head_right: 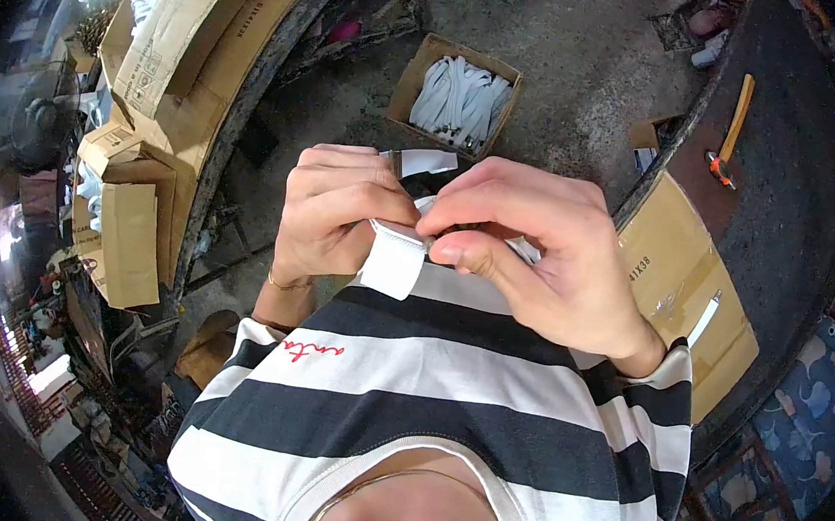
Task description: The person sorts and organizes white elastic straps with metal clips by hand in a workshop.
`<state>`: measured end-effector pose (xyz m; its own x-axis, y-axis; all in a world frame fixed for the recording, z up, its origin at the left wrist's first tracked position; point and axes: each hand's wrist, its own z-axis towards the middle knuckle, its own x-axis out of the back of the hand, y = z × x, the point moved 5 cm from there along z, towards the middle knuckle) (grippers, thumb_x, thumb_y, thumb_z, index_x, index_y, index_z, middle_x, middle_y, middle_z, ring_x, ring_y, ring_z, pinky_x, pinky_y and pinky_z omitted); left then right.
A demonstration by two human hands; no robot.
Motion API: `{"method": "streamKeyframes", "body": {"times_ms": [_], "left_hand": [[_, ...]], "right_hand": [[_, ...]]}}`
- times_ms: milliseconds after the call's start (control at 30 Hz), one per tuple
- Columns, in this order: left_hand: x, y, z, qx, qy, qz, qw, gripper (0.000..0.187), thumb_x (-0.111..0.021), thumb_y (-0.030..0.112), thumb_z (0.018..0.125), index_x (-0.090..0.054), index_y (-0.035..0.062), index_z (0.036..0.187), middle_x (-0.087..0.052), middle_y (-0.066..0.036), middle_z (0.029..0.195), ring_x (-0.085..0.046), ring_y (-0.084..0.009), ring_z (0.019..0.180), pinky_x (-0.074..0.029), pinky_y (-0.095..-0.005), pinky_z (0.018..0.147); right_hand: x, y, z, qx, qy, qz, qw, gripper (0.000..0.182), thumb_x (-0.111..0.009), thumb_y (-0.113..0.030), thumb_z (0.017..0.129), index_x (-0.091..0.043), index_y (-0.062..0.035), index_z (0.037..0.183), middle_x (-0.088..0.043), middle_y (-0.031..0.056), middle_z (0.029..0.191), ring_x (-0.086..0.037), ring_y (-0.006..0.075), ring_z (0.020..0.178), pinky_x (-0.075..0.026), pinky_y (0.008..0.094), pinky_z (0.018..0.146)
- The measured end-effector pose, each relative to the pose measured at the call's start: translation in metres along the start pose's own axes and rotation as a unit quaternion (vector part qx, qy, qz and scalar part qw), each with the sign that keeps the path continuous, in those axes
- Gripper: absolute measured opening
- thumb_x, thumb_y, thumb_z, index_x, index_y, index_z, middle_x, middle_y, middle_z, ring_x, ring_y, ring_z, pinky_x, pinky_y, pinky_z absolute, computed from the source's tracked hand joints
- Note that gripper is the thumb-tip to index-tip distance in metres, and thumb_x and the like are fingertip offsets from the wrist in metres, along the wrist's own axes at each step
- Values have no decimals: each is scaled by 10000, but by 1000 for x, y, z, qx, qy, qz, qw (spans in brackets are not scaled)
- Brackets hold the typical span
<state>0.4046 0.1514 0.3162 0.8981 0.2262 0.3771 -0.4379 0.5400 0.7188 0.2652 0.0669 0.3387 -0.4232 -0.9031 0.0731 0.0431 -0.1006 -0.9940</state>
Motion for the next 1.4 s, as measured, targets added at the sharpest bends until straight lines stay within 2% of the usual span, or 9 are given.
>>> {"method": "streamKeyframes", "body": {"times_ms": [133,333,400,467,500,667,733,1200,1400], "left_hand": [[1,2,0,-5,-9,20,1000,239,-721,92,539,-606,34,741,-537,-82,627,-553,-246,545,-418,-332,491],[-12,4,0,-7,-43,103,994,236,-704,85,568,-552,46,745,-516,-67,656,-547,-243,549,-423,-333,490],[-13,7,2,-11,-15,104,994,228,-701,79,573,-557,45,745,-526,-66,655,-549,-237,543,-422,-326,486],[-10,10,3,-2,22,83,996,220,-704,75,576,-564,42,742,-536,-69,649,-550,-238,534,-419,-324,480],[-10,10,5,-2,23,84,996,220,-704,75,576,-564,42,742,-536,-69,649,-550,-238,534,-419,-324,480],[-8,8,5,-4,33,43,999,219,-722,91,574,-586,34,736,-538,-76,641,-551,-247,528,-411,-325,471],[-10,7,4,0,29,25,999,221,-728,102,576,-591,33,736,-533,-77,631,-550,-250,526,-410,-327,470],[-17,4,5,11,-18,4,1000,177,-688,56,597,-576,23,730,-499,-81,602,-532,-264,509,-412,-346,464],[-17,7,8,-10,-6,92,996,150,-665,73,626,-566,32,729,-503,-76,620,-533,-250,509,-419,-341,470]], "right_hand": [[-6,-8,0,29,-13,-71,997,105,-673,-27,813,-643,12,905,-615,114,873,-613,186,696,-485,268,615],[-15,5,-3,71,83,-85,990,93,-612,21,845,-548,14,912,-564,128,820,-558,231,692,-456,301,633],[-14,7,-2,81,98,-75,989,75,-593,-11,877,-540,21,919,-562,114,808,-546,187,684,-448,283,625],[-11,17,-2,-34,68,85,993,99,-582,-58,902,-541,28,927,-569,91,817,-538,124,709,-439,252,612],[-11,19,-1,-26,64,132,989,152,-590,-114,914,-568,32,950,-580,60,801,-538,82,716,-429,216,601],[-2,-5,6,59,35,40,997,149,-662,-81,849,-630,21,953,-609,53,776,-581,128,682,-459,246,604],[-1,-17,5,107,-2,-112,988,141,-688,-28,792,-645,17,919,-619,90,800,-599,183,681,-469,273,602],[2,-3,-7,96,53,-60,992,107,-689,46,742,-661,13,839,-625,112,778,-616,183,657,-474,266,575],[-2,9,-5,28,116,49,992,53,-667,0,822,-648,18,869,-587,65,792,-561,101,673,-452,220,590]]}}
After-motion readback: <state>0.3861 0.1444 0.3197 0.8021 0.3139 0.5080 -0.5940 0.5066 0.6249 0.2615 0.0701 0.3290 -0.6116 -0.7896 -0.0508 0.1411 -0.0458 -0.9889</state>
